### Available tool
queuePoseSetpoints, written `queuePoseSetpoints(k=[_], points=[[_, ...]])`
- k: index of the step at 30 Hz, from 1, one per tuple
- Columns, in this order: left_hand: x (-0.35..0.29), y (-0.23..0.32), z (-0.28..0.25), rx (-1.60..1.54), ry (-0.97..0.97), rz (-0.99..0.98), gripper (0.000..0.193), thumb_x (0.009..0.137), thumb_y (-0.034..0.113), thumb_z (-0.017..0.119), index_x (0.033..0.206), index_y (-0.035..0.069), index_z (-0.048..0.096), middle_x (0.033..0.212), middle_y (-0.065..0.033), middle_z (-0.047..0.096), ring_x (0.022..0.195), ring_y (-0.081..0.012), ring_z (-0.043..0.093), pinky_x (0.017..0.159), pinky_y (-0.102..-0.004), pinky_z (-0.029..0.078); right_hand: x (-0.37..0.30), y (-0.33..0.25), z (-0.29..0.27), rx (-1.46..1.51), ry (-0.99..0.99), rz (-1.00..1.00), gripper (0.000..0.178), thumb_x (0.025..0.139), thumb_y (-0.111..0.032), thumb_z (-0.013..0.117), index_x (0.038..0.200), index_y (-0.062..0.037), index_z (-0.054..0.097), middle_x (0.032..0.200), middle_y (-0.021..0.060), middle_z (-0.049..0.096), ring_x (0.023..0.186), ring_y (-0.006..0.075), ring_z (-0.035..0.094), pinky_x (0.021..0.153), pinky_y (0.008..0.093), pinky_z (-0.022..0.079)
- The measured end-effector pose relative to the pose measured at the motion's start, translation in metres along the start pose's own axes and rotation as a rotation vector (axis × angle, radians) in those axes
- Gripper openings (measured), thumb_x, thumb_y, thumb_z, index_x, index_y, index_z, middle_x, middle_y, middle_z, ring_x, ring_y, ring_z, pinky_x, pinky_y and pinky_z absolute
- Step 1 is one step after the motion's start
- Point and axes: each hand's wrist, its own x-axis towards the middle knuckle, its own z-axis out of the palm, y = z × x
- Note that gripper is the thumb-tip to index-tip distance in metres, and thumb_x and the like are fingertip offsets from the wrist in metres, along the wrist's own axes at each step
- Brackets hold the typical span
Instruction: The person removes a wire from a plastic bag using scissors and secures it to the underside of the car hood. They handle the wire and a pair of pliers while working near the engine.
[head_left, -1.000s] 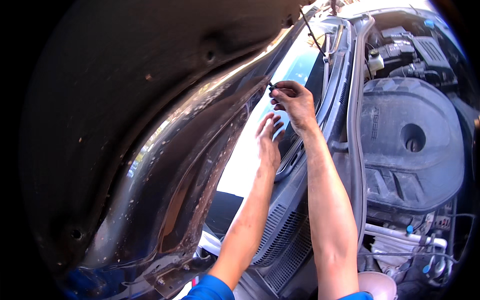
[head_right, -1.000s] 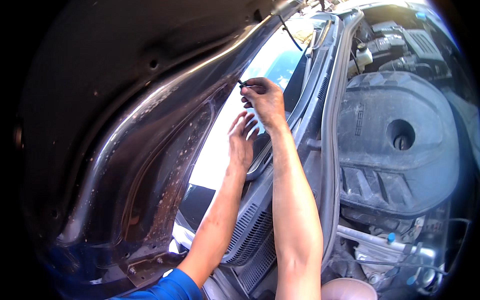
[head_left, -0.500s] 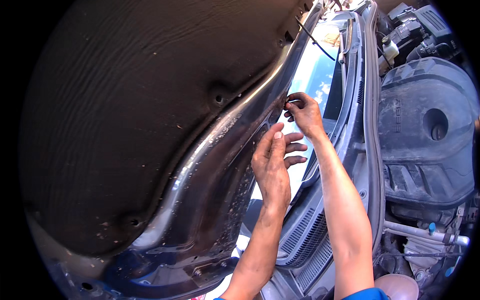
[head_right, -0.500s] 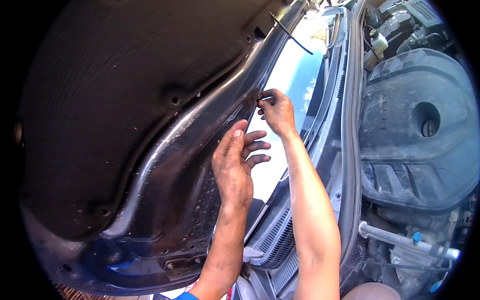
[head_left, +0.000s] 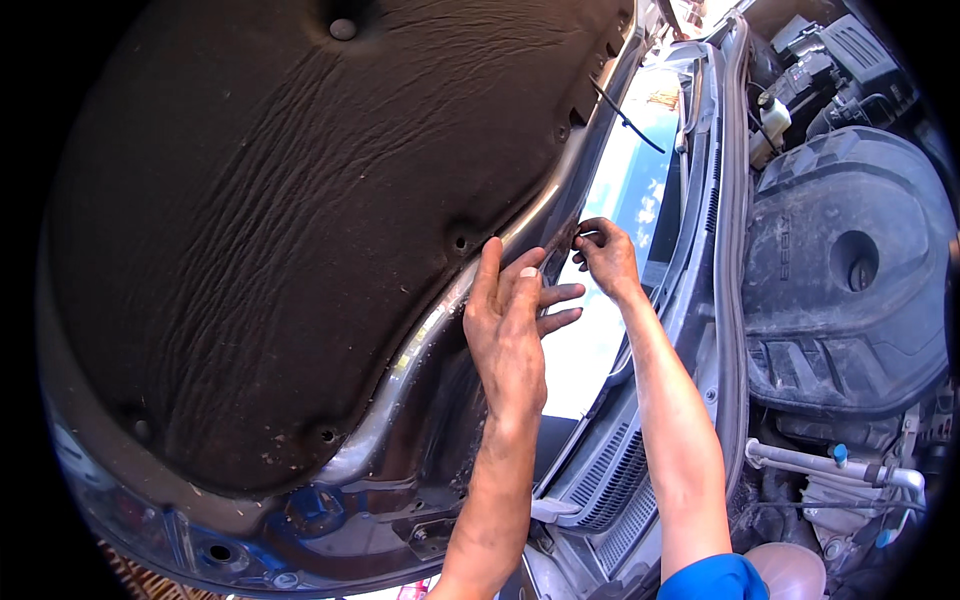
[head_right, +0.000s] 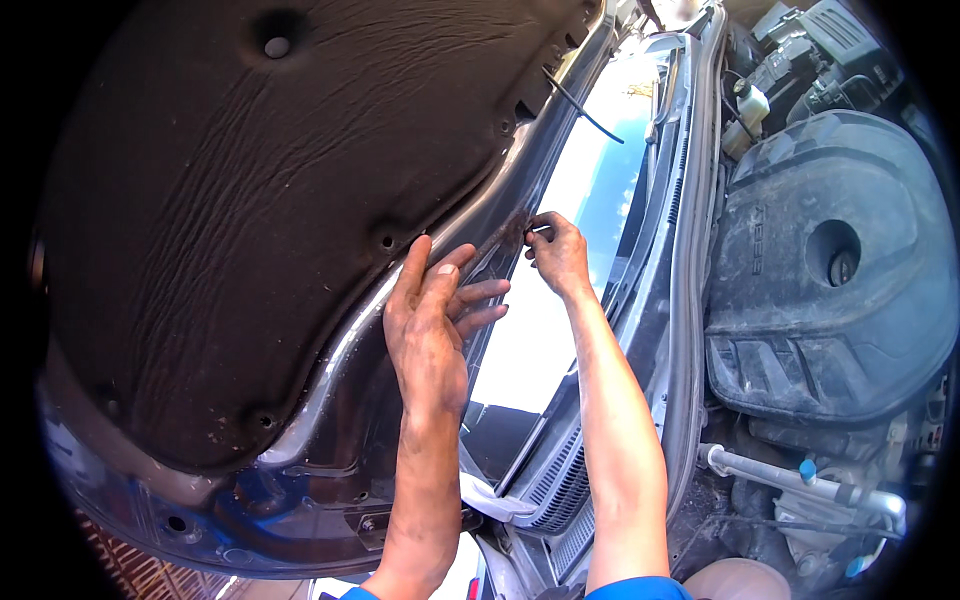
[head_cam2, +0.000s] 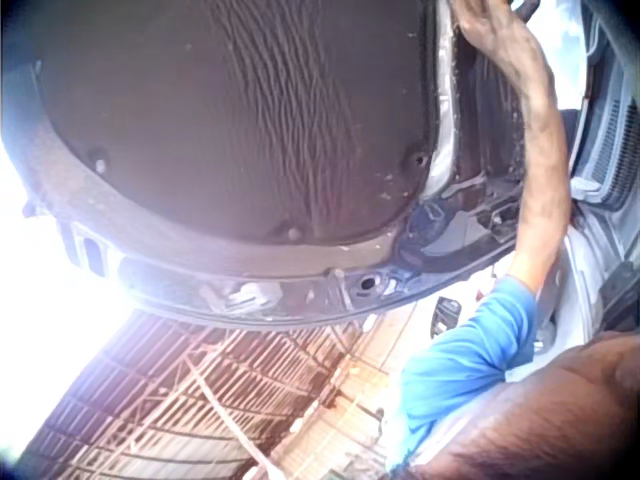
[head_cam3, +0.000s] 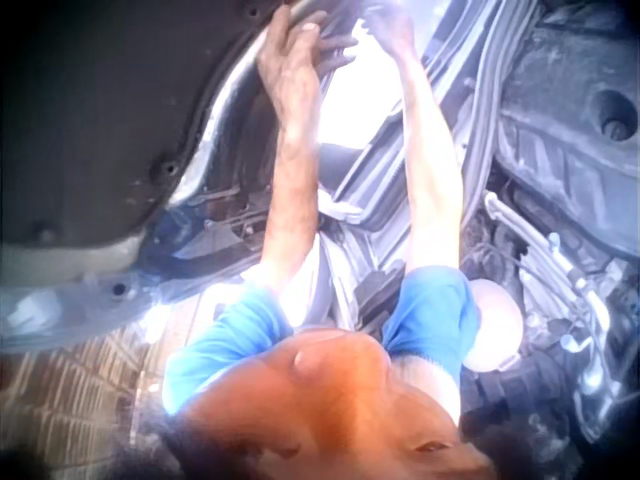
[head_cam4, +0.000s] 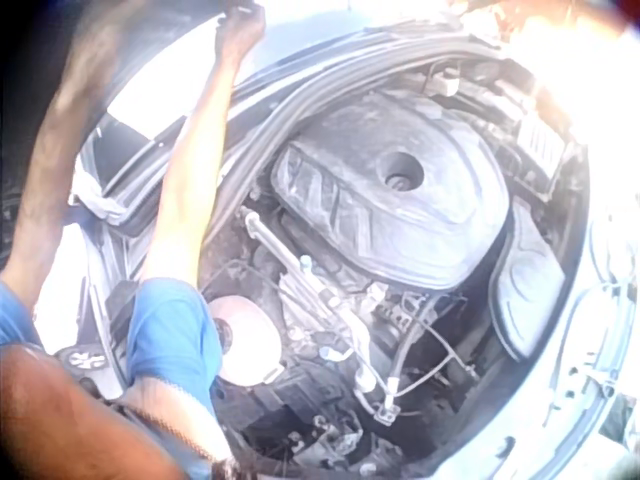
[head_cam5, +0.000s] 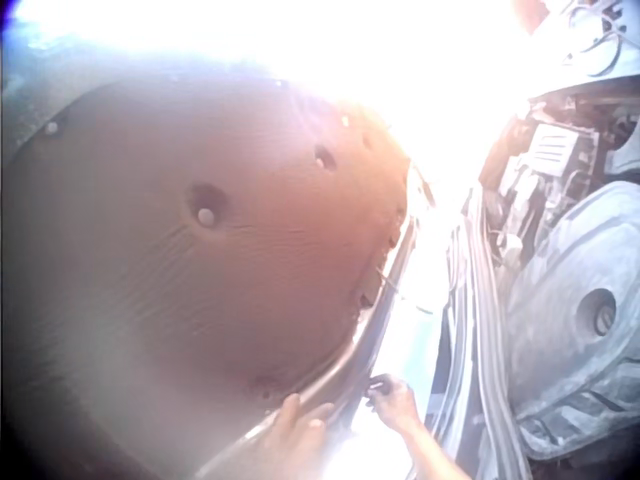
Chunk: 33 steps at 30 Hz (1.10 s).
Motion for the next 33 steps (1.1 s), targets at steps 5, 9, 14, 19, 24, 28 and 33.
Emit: queuePoseSetpoints(k=[5, 9, 14, 19, 24, 28, 33], points=[[-0.004, 0.001, 0.003, -0.073, -0.074, 0.004, 0.080, 0.094, 0.019, 0.056, 0.151, -0.005, 0.006, 0.135, -0.0319, 0.044, 0.089, -0.0356, 0.071, 0.065, -0.0375, 0.064, 0.003, -0.001, -0.005, -0.027, 0.012, -0.010, 0.018, 0.091, 0.000, 0.058, 0.108, 0.0013, 0.063, 0.083, 0.0089, 0.070, 0.067, 0.0127, 0.067, 0.055, 0.0275, 0.055], [-0.005, -0.008, 0.000, -0.470, -0.117, -0.038, 0.079, 0.095, 0.014, 0.056, 0.155, 0.011, 0.004, 0.136, -0.0267, 0.046, 0.098, -0.0337, 0.068, 0.069, -0.0374, 0.063, 0.000, -0.005, -0.001, -0.007, 0.009, -0.026, 0.017, 0.091, 0.000, 0.058, 0.107, 0.0014, 0.063, 0.081, 0.0093, 0.070, 0.066, 0.0125, 0.066, 0.055, 0.0277, 0.054], [-0.004, -0.033, 0.006, -0.516, -0.208, 0.025, 0.085, 0.096, 0.013, 0.055, 0.154, 0.021, -0.007, 0.130, -0.0221, 0.048, 0.091, -0.0297, 0.069, 0.068, -0.0373, 0.062, -0.001, -0.006, -0.001, -0.032, 0.037, -0.050, 0.018, 0.090, 0.001, 0.058, 0.107, 0.0001, 0.064, 0.079, 0.0096, 0.071, 0.065, 0.0128, 0.066, 0.055, 0.0288, 0.053], [-0.002, -0.042, 0.012, 0.002, -0.091, 0.129, 0.089, 0.095, 0.015, 0.057, 0.153, 0.010, -0.010, 0.122, -0.0202, 0.053, 0.082, -0.0237, 0.069, 0.061, -0.0297, 0.061, 0.003, -0.001, -0.001, -0.049, 0.043, -0.109, 0.020, 0.090, 0.003, 0.058, 0.109, 0.0053, 0.062, 0.083, 0.0116, 0.070, 0.067, 0.0138, 0.065, 0.055, 0.0271, 0.052], [-0.003, -0.049, 0.010, 0.085, -0.024, 0.230, 0.077, 0.098, 0.015, 0.054, 0.155, 0.004, 0.003, 0.110, -0.0186, 0.063, 0.077, -0.0197, 0.069, 0.058, -0.0276, 0.059, 0.003, 0.004, 0.002, 0.002, 0.077, -0.127, 0.017, 0.090, 0.002, 0.059, 0.104, 0.0065, 0.067, 0.085, 0.0099, 0.070, 0.068, 0.0129, 0.065, 0.057, 0.0259, 0.053], [-0.027, -0.065, 0.008, 0.139, 0.048, 0.228, 0.059, 0.096, 0.017, 0.056, 0.148, 0.001, 0.033, 0.100, -0.0182, 0.067, 0.077, -0.0209, 0.069, 0.060, -0.0288, 0.059, 0.003, 0.011, -0.001, 0.026, 0.136, -0.165, 0.018, 0.088, 0.002, 0.061, 0.103, 0.0040, 0.070, 0.083, 0.0110, 0.071, 0.069, 0.0135, 0.066, 0.060, 0.0270, 0.054], [-0.082, -0.094, -0.012, 0.192, 0.150, -0.063, 0.036, 0.095, 0.021, 0.059, 0.123, -0.002, 0.059, 0.094, -0.0157, 0.069, 0.078, -0.0220, 0.069, 0.062, -0.0304, 0.059, -0.001, 0.014, 0.007, 0.013, 0.192, -0.244, 0.019, 0.084, 0.003, 0.064, 0.101, 0.0017, 0.073, 0.087, 0.0176, 0.073, 0.077, 0.0229, 0.072, 0.072, 0.0322, 0.056]])
